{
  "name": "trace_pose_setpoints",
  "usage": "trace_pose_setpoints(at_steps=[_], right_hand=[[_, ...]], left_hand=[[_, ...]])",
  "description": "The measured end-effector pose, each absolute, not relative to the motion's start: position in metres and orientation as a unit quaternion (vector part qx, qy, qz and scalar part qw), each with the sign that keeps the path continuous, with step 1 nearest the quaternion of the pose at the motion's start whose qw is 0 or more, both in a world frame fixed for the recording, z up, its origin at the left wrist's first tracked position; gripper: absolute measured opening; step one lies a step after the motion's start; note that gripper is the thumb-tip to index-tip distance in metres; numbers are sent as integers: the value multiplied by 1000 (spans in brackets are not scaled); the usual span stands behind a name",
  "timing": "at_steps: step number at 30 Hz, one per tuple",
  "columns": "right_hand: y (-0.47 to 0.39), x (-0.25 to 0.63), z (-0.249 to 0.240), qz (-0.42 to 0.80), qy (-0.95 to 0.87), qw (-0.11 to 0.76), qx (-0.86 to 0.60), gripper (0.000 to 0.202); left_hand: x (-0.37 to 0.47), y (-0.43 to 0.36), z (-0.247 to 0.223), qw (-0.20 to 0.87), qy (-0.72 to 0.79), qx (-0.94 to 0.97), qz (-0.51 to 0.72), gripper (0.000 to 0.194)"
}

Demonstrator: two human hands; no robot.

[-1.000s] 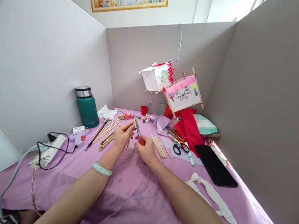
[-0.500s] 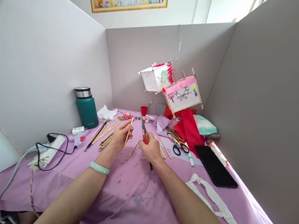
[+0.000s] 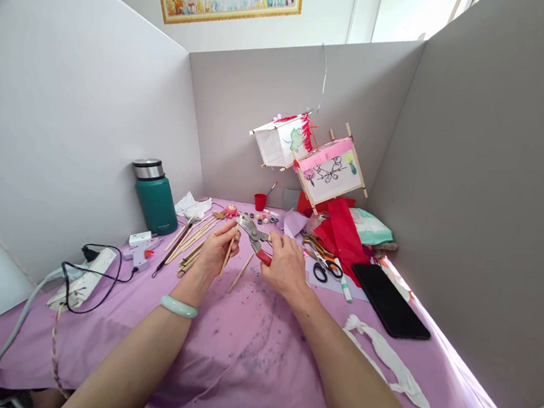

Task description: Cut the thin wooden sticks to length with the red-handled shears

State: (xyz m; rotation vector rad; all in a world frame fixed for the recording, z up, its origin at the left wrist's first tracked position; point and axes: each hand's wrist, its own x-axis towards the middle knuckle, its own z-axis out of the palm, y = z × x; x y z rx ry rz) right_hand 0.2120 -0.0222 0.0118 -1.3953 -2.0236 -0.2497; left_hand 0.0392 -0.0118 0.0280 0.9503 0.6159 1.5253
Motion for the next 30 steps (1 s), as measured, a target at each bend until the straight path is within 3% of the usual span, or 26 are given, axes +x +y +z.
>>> trace_pose_setpoints(at_steps=[10,21,30], right_hand=[[-23,217,16,-105,-783,298,-536,54],[-18,219,11,-101,-772,300,-552,16],[-18,219,13,-146,-776,295,-538,52]], left_hand=[[34,-7,22,604,238,412,639,45],[34,-9,24,609,248,425,622,53],[31,-3,21,588,277,429,627,41]])
